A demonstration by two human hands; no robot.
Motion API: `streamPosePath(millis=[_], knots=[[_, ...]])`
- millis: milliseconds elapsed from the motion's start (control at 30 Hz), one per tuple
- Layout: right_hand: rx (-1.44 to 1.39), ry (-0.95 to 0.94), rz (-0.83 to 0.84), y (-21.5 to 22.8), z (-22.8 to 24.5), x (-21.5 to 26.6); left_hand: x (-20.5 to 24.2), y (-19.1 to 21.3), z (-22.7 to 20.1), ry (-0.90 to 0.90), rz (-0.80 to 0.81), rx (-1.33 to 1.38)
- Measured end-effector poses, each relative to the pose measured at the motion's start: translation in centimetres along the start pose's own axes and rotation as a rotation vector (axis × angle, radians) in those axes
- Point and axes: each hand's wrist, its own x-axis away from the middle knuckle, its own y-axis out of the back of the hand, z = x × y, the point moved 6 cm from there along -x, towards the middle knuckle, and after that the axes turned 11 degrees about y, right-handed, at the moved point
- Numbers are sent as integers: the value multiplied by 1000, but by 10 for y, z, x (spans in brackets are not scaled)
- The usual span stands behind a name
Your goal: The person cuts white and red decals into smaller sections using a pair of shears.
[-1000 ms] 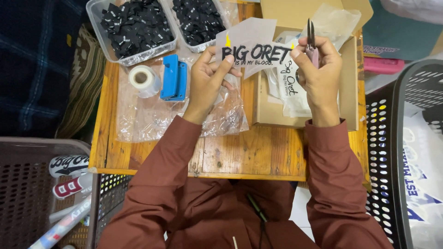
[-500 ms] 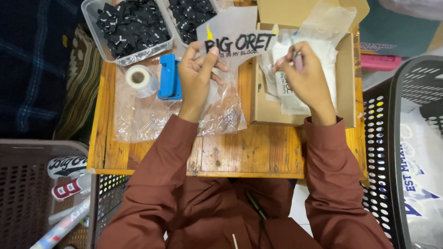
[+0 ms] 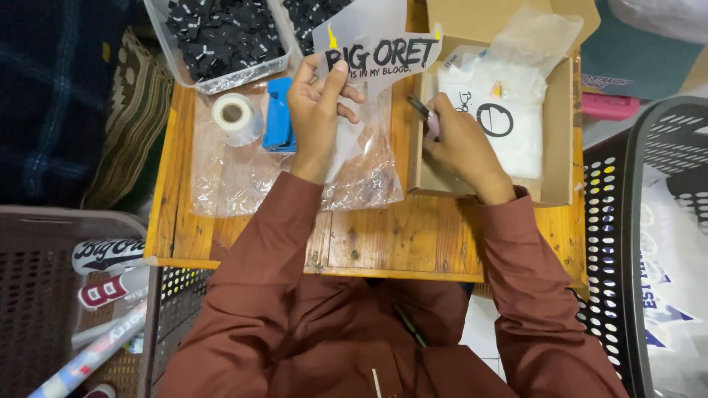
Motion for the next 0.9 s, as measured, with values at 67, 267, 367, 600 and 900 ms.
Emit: streamPosePath(millis=[67, 267, 367, 600, 900], knots=[[-91, -42, -20, 14, 12, 6, -2, 4, 2, 7, -23, 16], [-359, 45, -230, 51, 38, 18, -5, 11, 3, 24, -96, 52], [-460, 88, -206, 51, 52, 16, -3, 13, -2, 4, -112, 87], [-530, 116, -115, 46, 82, 9, -6, 20, -5, 13, -175, 115], [-567, 550, -146, 51, 180, -18, -20, 14, 31, 9, -40, 81]])
